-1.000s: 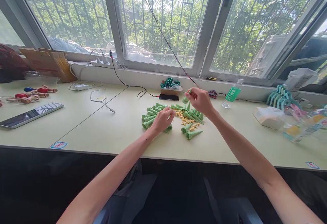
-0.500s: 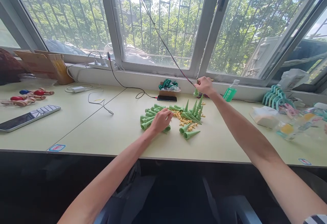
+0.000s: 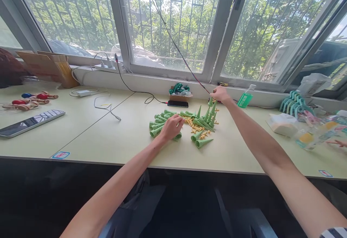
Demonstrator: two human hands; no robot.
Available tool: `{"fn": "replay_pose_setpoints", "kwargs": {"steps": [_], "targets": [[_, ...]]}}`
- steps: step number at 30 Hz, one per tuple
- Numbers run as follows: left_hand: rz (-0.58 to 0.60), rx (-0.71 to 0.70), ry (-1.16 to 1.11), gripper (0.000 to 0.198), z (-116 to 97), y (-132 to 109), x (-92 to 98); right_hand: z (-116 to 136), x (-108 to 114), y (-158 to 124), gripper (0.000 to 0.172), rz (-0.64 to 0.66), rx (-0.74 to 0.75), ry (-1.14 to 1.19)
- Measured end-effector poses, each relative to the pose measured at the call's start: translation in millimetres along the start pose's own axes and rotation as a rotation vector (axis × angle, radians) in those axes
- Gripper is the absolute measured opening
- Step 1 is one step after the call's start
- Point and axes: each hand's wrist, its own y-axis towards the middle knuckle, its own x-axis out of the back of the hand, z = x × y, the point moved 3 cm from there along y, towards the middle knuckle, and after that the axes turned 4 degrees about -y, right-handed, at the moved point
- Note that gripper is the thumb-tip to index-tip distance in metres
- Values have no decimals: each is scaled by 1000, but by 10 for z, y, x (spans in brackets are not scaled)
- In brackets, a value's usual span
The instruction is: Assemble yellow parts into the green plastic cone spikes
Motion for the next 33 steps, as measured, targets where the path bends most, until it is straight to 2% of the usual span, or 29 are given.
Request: {"fn": "replay_pose_setpoints", "kwargs": {"steps": [6, 33], "targets": [[-11, -6, 6, 33, -1, 1, 1, 18, 7, -59, 19, 26, -6, 106], [7, -6, 1, 33, -12, 0, -6, 130, 35, -77, 16, 33, 93, 30]]}}
